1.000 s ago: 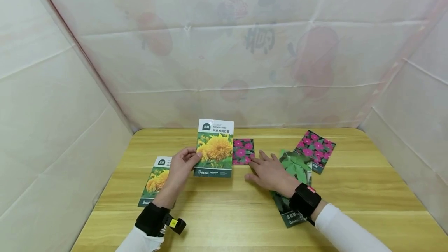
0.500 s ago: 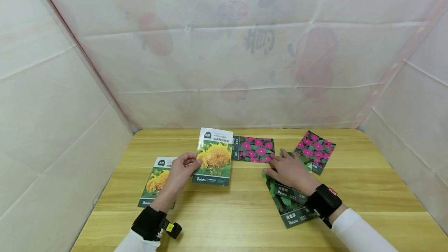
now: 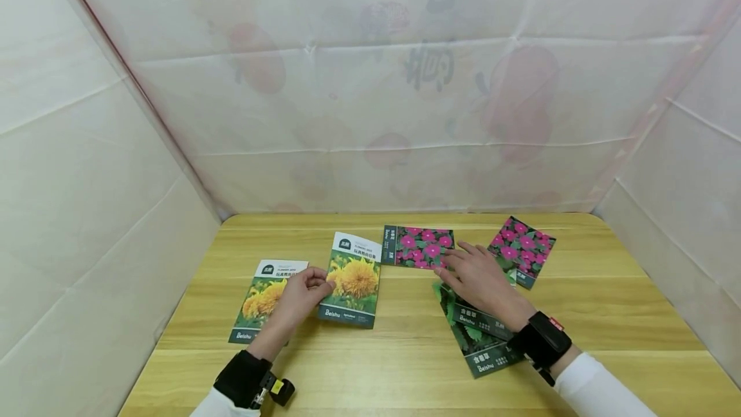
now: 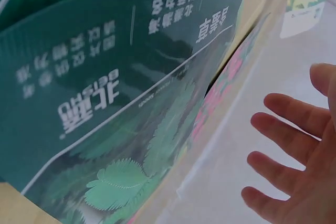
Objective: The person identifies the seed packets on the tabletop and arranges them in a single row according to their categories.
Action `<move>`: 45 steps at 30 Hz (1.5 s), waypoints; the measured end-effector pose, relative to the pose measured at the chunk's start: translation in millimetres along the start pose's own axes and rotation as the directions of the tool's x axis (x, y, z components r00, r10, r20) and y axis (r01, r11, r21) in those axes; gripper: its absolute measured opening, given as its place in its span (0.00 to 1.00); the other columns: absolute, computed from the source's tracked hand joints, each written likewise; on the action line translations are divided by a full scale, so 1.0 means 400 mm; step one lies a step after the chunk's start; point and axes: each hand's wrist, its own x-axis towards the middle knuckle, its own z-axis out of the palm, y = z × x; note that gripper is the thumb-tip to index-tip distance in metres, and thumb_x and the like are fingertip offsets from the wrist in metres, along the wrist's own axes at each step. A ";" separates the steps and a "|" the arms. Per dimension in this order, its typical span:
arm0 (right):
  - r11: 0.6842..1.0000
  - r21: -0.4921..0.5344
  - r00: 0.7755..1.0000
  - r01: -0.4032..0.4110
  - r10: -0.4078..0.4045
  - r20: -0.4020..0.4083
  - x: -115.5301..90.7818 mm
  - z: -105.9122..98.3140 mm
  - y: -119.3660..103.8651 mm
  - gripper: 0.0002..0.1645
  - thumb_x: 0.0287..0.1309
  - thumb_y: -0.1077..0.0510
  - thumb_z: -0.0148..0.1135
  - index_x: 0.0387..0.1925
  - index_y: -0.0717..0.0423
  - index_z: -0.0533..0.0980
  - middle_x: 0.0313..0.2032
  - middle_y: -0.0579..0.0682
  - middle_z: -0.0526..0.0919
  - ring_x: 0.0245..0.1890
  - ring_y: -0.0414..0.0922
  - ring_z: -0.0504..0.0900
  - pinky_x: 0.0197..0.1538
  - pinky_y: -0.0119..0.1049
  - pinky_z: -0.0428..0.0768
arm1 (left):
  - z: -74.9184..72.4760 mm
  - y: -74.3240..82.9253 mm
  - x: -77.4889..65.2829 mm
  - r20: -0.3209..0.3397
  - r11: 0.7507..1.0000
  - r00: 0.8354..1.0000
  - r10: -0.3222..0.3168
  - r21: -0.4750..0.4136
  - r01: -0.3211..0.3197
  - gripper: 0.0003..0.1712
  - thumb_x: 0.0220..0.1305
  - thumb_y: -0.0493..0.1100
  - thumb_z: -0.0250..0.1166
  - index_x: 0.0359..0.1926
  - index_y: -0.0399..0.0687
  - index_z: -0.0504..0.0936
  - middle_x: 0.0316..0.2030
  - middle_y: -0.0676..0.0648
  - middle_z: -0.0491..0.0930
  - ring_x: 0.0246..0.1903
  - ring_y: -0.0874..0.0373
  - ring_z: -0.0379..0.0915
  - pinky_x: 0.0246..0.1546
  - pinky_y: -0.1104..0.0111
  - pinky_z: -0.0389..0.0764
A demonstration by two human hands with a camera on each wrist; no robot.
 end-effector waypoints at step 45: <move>0.999 0.029 0.998 0.036 -0.035 -0.054 -0.009 0.003 0.004 0.21 0.76 0.48 0.59 0.56 0.58 0.84 0.56 0.59 0.84 0.67 0.64 0.74 0.74 0.59 0.65 | 0.073 0.016 0.032 0.547 0.444 0.780 0.305 0.643 -0.624 0.32 0.71 0.55 0.68 0.68 0.43 0.78 0.72 0.34 0.67 0.73 0.31 0.59 0.74 0.42 0.61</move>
